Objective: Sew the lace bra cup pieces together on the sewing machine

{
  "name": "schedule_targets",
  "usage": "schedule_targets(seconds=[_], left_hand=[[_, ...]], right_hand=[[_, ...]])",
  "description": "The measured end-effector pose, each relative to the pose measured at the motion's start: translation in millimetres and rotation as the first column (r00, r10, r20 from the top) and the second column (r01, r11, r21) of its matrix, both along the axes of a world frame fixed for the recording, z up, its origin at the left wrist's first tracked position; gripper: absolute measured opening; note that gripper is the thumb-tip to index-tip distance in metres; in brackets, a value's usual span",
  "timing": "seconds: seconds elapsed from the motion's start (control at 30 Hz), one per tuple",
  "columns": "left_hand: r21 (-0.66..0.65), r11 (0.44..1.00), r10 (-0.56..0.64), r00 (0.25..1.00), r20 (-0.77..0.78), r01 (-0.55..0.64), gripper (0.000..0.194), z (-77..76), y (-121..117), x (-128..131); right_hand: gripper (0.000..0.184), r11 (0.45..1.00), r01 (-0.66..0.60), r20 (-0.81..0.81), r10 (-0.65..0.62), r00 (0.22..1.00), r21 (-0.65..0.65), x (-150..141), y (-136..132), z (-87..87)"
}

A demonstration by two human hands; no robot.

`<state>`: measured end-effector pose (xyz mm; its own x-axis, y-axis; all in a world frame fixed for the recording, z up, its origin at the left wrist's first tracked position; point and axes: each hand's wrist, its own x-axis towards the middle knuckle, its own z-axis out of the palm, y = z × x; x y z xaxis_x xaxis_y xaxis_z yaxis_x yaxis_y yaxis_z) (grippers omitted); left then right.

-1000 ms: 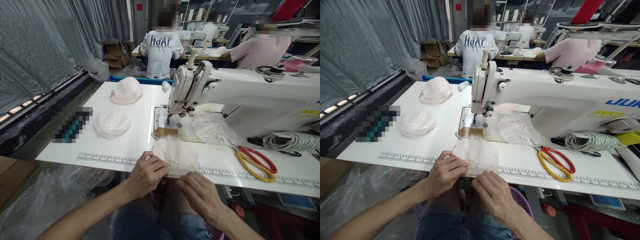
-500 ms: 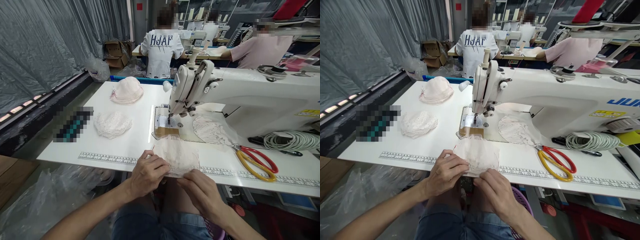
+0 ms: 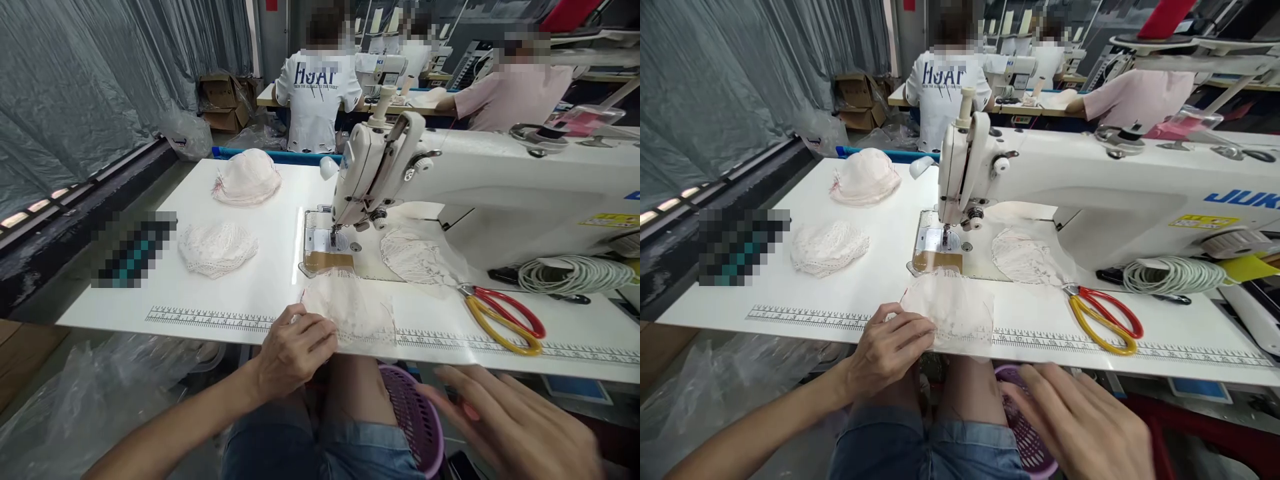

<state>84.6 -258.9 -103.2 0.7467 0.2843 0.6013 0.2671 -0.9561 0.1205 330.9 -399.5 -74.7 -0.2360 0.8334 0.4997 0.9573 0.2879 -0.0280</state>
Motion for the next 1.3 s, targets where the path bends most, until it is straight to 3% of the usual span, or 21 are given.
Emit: schedule_targets(seconds=[0.1,0.27,0.4,0.57,0.77,1.3], left_hand=[[0.003,1.0,0.016,1.0,-0.009,-0.016,0.017,3.1,-1.8,0.8],[-0.008,0.998,0.056,0.998,-0.032,-0.056,0.016,3.0,-4.9,2.5],[-0.02,0.998,0.062,0.998,-0.023,-0.062,0.014,-0.1,-5.9,2.9],[0.004,0.998,0.057,0.997,-0.043,-0.057,0.017,1.4,-8.2,1.9],[0.052,0.997,0.058,0.996,-0.068,-0.055,0.015,5.2,-10.9,2.3],[0.056,0.994,0.093,0.994,-0.053,-0.09,0.016,4.6,-13.7,4.3]], right_hand=[[0.015,0.991,-0.132,0.086,0.132,0.987,-0.014,-38.2,42.7,13.1],[0.017,0.935,-0.333,-0.063,0.328,0.943,-0.124,-57.0,75.8,4.8],[0.024,0.922,-0.368,-0.114,0.355,0.928,-0.119,-49.7,68.5,-3.4],[0.025,0.934,-0.356,-0.082,0.353,0.932,-0.022,-49.3,59.7,-6.1],[0.024,0.895,-0.437,-0.104,0.445,0.89,0.089,-47.9,61.0,-12.5],[0.025,0.92,-0.39,-0.177,0.39,0.903,0.04,-48.8,60.8,-15.7]])
